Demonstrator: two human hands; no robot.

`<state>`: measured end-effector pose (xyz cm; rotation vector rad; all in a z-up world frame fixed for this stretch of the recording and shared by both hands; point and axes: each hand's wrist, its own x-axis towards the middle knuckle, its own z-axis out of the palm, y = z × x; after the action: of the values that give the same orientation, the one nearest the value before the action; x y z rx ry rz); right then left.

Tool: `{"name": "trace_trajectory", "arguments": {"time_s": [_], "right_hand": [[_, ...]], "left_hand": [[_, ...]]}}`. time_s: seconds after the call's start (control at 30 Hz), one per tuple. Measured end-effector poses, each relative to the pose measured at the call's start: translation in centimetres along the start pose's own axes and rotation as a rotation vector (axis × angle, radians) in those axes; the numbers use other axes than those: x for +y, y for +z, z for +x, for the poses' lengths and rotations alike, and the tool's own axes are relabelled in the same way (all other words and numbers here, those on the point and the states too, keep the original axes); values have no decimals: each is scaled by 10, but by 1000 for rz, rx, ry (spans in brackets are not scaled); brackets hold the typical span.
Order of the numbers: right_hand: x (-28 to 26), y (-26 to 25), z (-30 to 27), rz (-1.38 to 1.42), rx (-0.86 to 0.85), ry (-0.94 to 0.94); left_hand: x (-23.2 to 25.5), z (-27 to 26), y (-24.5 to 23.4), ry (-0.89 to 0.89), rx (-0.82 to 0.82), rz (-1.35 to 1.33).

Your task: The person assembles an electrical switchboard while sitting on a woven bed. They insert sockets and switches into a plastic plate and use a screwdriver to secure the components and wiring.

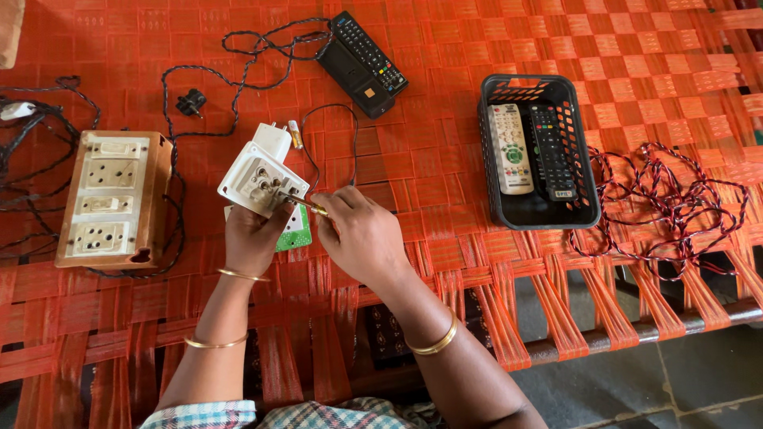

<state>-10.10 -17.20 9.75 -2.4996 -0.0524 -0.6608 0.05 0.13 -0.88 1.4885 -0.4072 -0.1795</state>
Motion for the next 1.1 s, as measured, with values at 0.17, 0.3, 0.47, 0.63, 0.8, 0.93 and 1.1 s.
{"name": "trace_trajectory", "arguments": {"time_s": [0.17, 0.3, 0.47, 0.63, 0.8, 0.93, 1.1], "right_hand": [[0, 0, 1, 27, 11, 6], [-2, -3, 2, 33, 27, -3], [-2, 0, 1, 39, 4, 4], [4, 13, -2, -105, 112, -137], [4, 16, -1, -203, 92, -129], [0, 15, -4, -210, 59, -80], [-8, 26, -13, -219, -23, 23]], "left_hand": [[2, 1, 2, 15, 15, 30], [5, 1, 3, 6, 25, 88], [10, 0, 4, 1, 32, 158], [10, 0, 3, 12, 30, 239], [15, 0, 5, 10, 29, 251], [21, -1, 5, 15, 9, 325], [26, -1, 6, 15, -36, 322]]}}
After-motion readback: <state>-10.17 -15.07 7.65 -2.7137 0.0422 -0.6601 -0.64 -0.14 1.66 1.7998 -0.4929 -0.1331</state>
